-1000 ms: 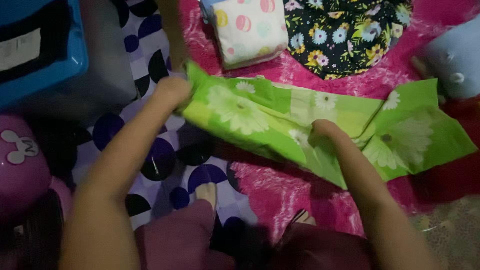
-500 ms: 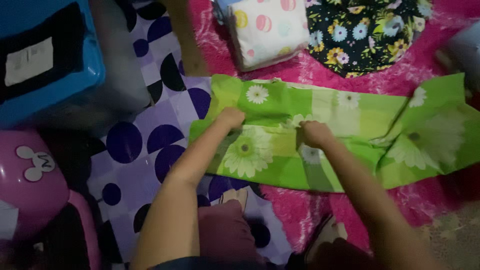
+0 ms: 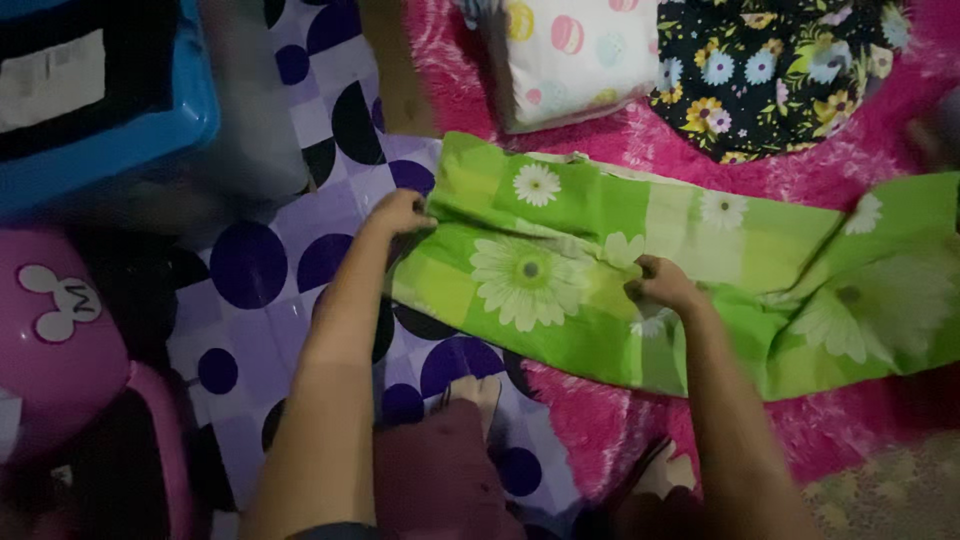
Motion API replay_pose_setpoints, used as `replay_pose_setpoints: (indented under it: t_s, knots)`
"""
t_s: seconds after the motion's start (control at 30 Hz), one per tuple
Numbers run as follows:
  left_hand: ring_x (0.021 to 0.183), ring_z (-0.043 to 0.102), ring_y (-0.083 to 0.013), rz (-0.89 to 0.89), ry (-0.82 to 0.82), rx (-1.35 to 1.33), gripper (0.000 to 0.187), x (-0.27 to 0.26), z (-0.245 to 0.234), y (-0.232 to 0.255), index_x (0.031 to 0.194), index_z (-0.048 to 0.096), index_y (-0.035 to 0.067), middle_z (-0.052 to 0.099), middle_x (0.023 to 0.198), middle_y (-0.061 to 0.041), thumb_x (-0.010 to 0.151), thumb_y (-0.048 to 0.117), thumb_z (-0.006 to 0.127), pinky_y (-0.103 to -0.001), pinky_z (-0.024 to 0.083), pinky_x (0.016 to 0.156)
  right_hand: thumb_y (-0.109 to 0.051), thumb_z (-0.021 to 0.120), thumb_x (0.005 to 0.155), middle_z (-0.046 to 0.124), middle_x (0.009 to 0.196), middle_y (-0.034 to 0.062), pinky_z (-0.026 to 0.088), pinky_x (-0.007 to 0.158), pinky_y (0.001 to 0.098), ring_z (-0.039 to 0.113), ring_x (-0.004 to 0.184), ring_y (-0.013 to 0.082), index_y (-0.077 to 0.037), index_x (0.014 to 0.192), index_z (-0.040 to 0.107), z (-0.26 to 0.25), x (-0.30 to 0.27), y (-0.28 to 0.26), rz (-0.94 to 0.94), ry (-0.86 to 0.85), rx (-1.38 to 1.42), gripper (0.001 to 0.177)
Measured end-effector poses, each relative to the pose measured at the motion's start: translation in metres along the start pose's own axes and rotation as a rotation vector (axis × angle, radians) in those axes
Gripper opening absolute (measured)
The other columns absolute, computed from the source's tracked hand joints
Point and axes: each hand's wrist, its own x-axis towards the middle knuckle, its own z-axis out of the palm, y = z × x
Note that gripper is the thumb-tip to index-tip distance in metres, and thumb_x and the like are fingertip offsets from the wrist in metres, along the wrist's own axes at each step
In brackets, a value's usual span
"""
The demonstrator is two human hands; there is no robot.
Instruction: The person folds a red towel, a green floral sheet, and a black floral sheet on a pink rug, stacking each neatly after folding.
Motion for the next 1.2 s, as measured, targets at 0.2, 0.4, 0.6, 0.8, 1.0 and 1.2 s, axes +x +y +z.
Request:
replay_pose_setpoints:
  t_s: [0.2, 0.4, 0.6, 0.8, 1.0, 1.2]
  knots:
    - [0.109, 0.068, -0.0343, -0.065, 0.163, -0.427, 0.051, -0.023, 0.037, 0.005, 0.128, 0.068, 0.004, 0.072, 0.119, -0.021, 0.09, 0.037, 0.074, -0.043, 0.052, 0.094, -0.025, 0.068, 0.095, 0.067, 0.075, 0.0096, 0.052, 0.059, 0.0341, 0.061, 0.062, 0.017, 0.006, 0.101, 0.068, 0.009, 0.006, -0.011, 0.04, -0.093, 0.336, 0.032]
    - [0.104, 0.072, -0.0338, 0.037, 0.043, -0.504, 0.052, -0.009, 0.056, 0.016, 0.13, 0.062, 0.002, 0.073, 0.116, -0.022, 0.095, 0.04, 0.063, -0.043, 0.054, 0.09, -0.025, 0.077, 0.084, 0.068, 0.07, 0.0045, 0.053, 0.055, 0.0322, 0.064, 0.058, 0.0139, -0.003, 0.111, 0.061, 0.023, 0.02, -0.016, -0.028, -0.021, 0.128, 0.038]
    - [0.102, 0.068, -0.0466, -0.041, 0.114, -0.131, 0.049, -0.039, 0.068, 0.017, 0.116, 0.07, -0.001, 0.071, 0.109, -0.031, 0.107, 0.043, 0.051, -0.052, 0.053, 0.09, -0.033, 0.07, 0.095, 0.059, 0.063, 0.0057, 0.044, 0.051, 0.0355, 0.052, 0.055, 0.0159, -0.001, 0.087, 0.071, 0.017, 0.018, -0.022, 0.033, -0.091, 0.132, 0.032]
    - [0.102, 0.071, -0.0401, -0.08, 0.217, -0.328, 0.056, -0.038, 0.04, 0.026, 0.116, 0.067, 0.004, 0.074, 0.108, -0.023, 0.085, 0.05, 0.071, -0.048, 0.055, 0.087, -0.03, 0.07, 0.093, 0.064, 0.065, 0.0052, 0.047, 0.051, 0.0325, 0.058, 0.055, 0.0143, -0.004, 0.094, 0.07, 0.016, 0.02, -0.041, 0.06, -0.094, 0.179, 0.026]
    - [0.108, 0.068, -0.0401, -0.183, 0.548, -0.295, 0.059, 0.041, 0.054, 0.036, 0.114, 0.069, 0.002, 0.072, 0.114, -0.023, 0.081, 0.05, 0.08, -0.046, 0.053, 0.092, -0.031, 0.066, 0.097, 0.067, 0.074, 0.0123, 0.049, 0.055, 0.038, 0.059, 0.059, 0.0206, 0.001, 0.098, 0.073, 0.013, 0.031, -0.037, 0.038, -0.147, 0.241, 0.032]
    - [0.105, 0.073, -0.0283, -0.296, 0.138, -0.619, 0.069, 0.068, 0.042, 0.05, 0.123, 0.072, -0.004, 0.076, 0.114, -0.017, 0.086, 0.053, 0.081, -0.039, 0.056, 0.091, -0.025, 0.072, 0.087, 0.074, 0.108, 0.02, 0.055, 0.088, 0.0458, 0.071, 0.098, 0.0387, -0.003, 0.113, 0.073, 0.003, 0.066, -0.017, -0.093, 0.316, -0.124, 0.034]
